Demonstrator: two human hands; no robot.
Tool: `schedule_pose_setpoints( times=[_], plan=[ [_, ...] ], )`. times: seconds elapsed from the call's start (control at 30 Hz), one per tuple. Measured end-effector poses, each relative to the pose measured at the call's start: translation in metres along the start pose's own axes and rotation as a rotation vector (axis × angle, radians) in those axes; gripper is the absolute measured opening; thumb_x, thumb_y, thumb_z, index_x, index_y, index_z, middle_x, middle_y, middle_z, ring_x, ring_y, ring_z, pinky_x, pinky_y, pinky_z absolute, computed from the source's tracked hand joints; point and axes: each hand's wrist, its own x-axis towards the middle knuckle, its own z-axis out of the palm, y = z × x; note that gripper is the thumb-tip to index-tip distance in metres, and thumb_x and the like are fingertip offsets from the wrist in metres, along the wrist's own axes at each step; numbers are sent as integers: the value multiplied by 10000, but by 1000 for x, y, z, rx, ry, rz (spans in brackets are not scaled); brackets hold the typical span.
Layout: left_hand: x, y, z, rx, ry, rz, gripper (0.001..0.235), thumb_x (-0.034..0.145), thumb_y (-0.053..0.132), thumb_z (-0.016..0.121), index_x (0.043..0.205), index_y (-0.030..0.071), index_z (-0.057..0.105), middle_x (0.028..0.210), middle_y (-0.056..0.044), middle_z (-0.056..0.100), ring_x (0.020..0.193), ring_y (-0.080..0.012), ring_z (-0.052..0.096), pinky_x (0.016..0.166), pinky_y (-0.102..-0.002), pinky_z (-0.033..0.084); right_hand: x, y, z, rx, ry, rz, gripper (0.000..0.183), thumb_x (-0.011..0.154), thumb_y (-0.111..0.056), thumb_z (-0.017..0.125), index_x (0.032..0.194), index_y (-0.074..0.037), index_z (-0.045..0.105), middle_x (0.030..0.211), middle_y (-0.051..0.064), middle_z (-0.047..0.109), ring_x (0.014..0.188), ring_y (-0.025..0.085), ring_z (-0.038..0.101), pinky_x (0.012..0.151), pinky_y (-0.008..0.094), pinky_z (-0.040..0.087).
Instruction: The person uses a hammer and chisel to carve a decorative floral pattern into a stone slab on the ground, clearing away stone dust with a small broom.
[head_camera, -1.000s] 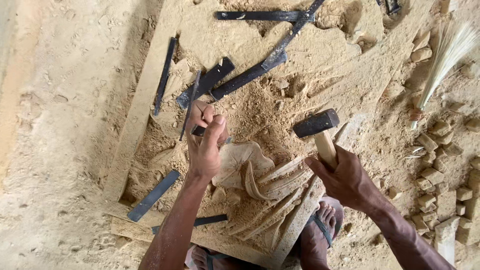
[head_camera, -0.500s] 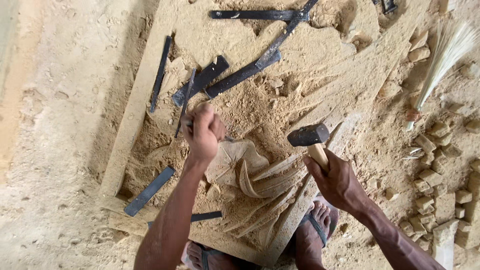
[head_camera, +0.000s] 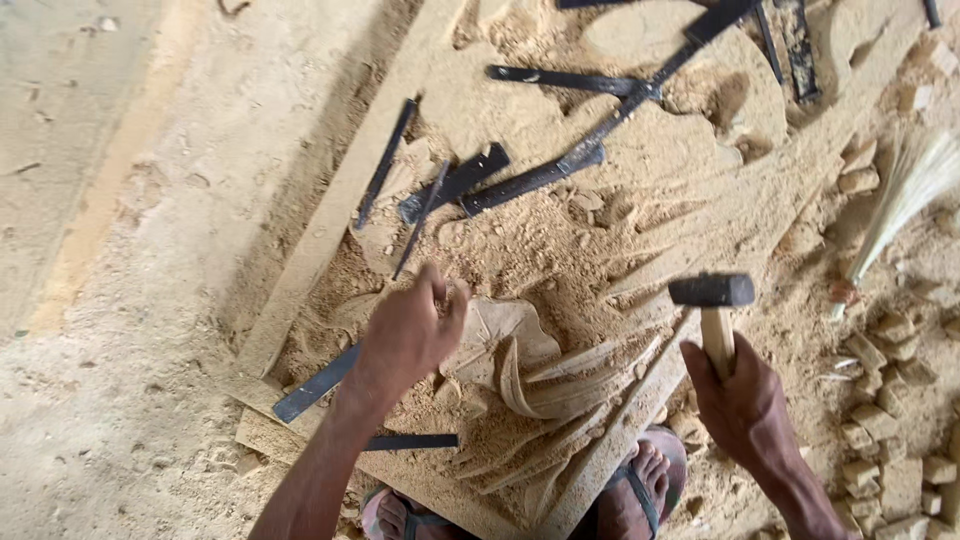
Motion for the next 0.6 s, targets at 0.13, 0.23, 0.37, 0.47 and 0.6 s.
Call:
schedule_pose_setpoints(
  times=[0.13, 0.23, 0.37, 0.47, 0.6],
  plan=[
    [-14, -48, 21, 350, -211, -42, 671, 1062, 571, 508, 1494, 86, 339, 1403, -143, 406, 1225, -304, 421, 1002, -540, 444, -19, -11, -2, -118, -39, 183, 394, 1051, -393, 623, 858, -53, 577, 575, 64, 517, 421, 171, 405, 345, 371, 367],
    [-23, -55, 19, 381, -161, 73, 638, 1063, 589, 502, 1463, 106, 390, 1474, -136, 333, 1349, -326, 363, 1163, -602, 348, -24, -22, 0, -184, -5, 357, 460, 1051, -443, 657, 871, -19, 648, 637, 150, 621, 519, 255, 505, 465, 450, 430],
    [8, -54, 18, 199, 233, 199, 323, 1153, 307, 517, 921, 145, 672, 699, -8, 675, 541, -93, 655, 587, -295, 679, -21, 0, 9, -107, 55, 259, 426, 1096, -382, 632, 895, -10, 586, 585, 158, 641, 374, 261, 584, 296, 413, 513],
    [61, -64, 3, 115, 563, 350, 225, 1108, 129, 559, 1123, 65, 775, 942, -115, 784, 661, -131, 695, 591, -278, 637, -17, 3, 13, -122, 73, 279, 439, 1112, -377, 630, 885, -4, 592, 592, 159, 675, 379, 270, 630, 297, 410, 546],
    [131, -77, -27, 119, 890, 487, 124, 1052, 85, 656, 1147, 75, 734, 1009, -85, 750, 835, -176, 678, 809, -350, 578, -21, -2, 14, -96, 72, 299, 420, 1104, -376, 634, 900, -9, 610, 603, 161, 675, 395, 277, 623, 313, 424, 531]
  ],
)
